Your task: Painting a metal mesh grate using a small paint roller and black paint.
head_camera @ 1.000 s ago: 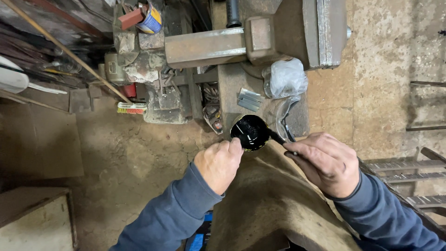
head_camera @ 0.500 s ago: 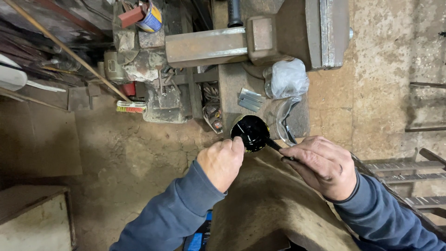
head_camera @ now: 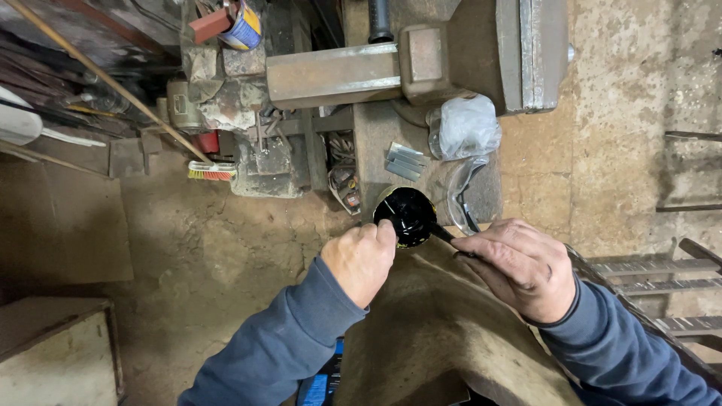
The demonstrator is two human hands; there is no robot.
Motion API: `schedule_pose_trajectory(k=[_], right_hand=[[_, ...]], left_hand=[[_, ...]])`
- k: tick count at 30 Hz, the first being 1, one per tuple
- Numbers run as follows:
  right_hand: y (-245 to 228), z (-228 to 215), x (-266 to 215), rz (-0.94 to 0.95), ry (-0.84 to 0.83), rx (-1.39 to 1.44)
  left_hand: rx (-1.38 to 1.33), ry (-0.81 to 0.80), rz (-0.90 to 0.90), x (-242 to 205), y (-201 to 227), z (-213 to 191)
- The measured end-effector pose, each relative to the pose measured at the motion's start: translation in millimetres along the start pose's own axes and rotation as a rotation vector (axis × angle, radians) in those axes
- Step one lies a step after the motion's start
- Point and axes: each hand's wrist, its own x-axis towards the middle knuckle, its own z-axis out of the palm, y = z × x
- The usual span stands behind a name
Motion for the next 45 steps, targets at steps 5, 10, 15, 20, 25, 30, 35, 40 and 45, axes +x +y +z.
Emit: schedule_pose_trajectory(k=[5,10,15,20,25,30,35,40,45], right_hand=[[-0.8,-2.2,0.4,-0.010,0.029,-0.023],[0.5,-0.1,1.1,0.004,0.030,-0.055],[-0.1,3.7,3.5,-0.019,0.030,-0.078],[-4.3,2.7,3.2,-0.011,0.024,-0.074],[-6.0,1.8,-0.8,-0.012,0.003,-0.014],[-4.0,6.0,0.1,-0.025,0.004,-0.022],[-0.6,7.7,0.0,-0.025,0.005,-0.008],[-0.1,0.5,-1.8,-0.009,0.024,-0.021],[-1.1,-0.9,0.7,-0.016,0.035,-0.065]], left_hand=[[-0.007,0.001,0.005,1.1,-0.9,1.5],[0.016,-0.021,0.009,1.6,-1.8,1.5],[0.002,-0.009,0.005,1.4,-2.8,6.7],[-0.017,-0.006,0.009,-1.4,-2.7,-1.4],[-0.051,-0.012,0.023,-5.0,-2.8,-8.9],[-0.038,-0.028,0.009,-3.9,-3.0,-0.9],[-0.040,0.003,0.015,-1.1,-3.8,2.3],[-0.018,-0.045,0.006,-1.0,-4.6,3.3],[-0.044,0.000,0.039,-5.9,-5.0,-5.6]])
